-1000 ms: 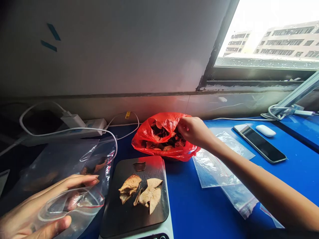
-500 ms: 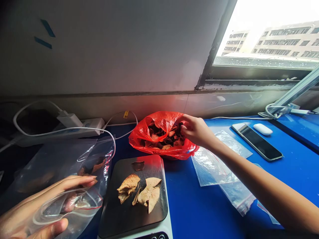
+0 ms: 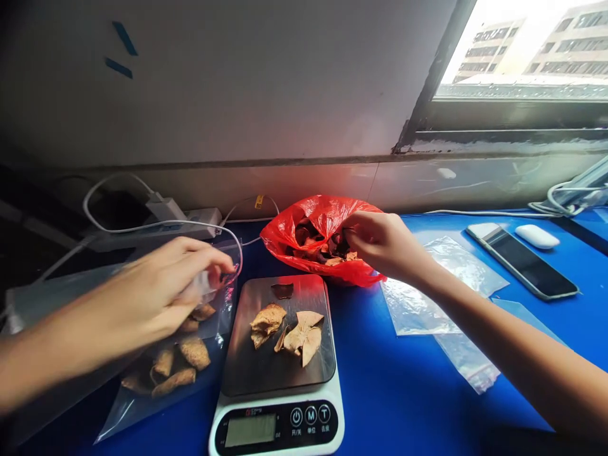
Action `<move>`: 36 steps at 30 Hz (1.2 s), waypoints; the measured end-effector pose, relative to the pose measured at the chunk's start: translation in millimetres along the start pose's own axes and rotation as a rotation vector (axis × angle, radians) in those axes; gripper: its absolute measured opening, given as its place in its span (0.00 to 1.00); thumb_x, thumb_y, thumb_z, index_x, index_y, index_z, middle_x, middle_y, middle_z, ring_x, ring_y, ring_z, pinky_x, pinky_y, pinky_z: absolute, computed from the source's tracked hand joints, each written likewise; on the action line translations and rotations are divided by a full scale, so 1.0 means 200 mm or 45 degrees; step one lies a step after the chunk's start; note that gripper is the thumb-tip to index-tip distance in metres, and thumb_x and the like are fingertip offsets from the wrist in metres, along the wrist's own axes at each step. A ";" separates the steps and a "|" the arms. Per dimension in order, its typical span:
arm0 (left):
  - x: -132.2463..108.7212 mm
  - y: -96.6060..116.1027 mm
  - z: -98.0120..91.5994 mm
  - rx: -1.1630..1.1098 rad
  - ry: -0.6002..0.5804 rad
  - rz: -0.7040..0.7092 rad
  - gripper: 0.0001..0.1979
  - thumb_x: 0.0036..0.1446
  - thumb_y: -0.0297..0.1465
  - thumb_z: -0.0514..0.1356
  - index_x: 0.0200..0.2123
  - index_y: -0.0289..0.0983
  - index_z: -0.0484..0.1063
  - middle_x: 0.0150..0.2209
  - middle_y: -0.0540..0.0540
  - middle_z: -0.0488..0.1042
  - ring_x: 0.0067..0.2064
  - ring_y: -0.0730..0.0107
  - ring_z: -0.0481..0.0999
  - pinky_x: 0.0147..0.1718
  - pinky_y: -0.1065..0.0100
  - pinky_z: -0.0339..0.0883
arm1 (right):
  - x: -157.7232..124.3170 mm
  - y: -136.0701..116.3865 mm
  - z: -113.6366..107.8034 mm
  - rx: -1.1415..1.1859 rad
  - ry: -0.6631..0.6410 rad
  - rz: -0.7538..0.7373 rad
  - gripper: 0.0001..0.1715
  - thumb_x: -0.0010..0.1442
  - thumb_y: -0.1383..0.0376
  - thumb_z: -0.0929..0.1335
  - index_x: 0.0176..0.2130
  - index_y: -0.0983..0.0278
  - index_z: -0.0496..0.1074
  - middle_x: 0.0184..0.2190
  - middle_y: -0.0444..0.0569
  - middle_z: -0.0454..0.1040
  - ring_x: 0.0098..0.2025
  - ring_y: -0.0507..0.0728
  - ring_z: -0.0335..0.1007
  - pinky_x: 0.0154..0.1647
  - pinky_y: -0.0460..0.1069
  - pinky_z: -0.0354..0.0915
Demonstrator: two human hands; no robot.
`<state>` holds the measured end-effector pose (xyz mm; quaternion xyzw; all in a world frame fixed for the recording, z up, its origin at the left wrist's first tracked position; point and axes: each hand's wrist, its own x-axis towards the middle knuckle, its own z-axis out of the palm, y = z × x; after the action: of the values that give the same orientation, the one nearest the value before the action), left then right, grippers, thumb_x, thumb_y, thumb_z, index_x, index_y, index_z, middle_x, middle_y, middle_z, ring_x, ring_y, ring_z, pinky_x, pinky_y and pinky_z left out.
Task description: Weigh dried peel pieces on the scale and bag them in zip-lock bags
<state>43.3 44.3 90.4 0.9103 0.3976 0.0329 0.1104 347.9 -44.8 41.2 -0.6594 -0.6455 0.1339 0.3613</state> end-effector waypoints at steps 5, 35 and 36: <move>0.18 0.15 0.04 0.278 -0.129 0.384 0.10 0.57 0.36 0.55 0.35 0.39 0.74 0.34 0.45 0.75 0.39 0.58 0.73 0.36 0.63 0.62 | -0.05 -0.07 0.02 -0.022 -0.003 -0.046 0.10 0.57 0.63 0.64 0.34 0.63 0.74 0.29 0.49 0.75 0.29 0.53 0.69 0.29 0.48 0.66; 0.58 0.52 0.03 0.584 -0.134 0.492 0.13 0.57 0.27 0.52 0.38 0.38 0.77 0.36 0.41 0.78 0.36 0.55 0.78 0.34 0.61 0.67 | -0.11 0.12 0.06 -0.007 0.284 0.012 0.12 0.59 0.68 0.63 0.40 0.65 0.73 0.35 0.51 0.78 0.33 0.54 0.72 0.34 0.49 0.66; 0.58 0.52 0.02 0.584 -0.154 0.506 0.13 0.57 0.27 0.52 0.37 0.38 0.77 0.36 0.41 0.78 0.36 0.55 0.78 0.33 0.62 0.66 | -0.10 0.13 0.07 -0.041 0.289 -0.020 0.12 0.59 0.69 0.62 0.40 0.64 0.73 0.34 0.50 0.78 0.33 0.54 0.72 0.34 0.49 0.66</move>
<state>196.9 59.5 106.0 0.9717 0.2017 -0.0909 -0.0830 355.4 -57.4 8.5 -0.6711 -0.6075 0.0452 0.4226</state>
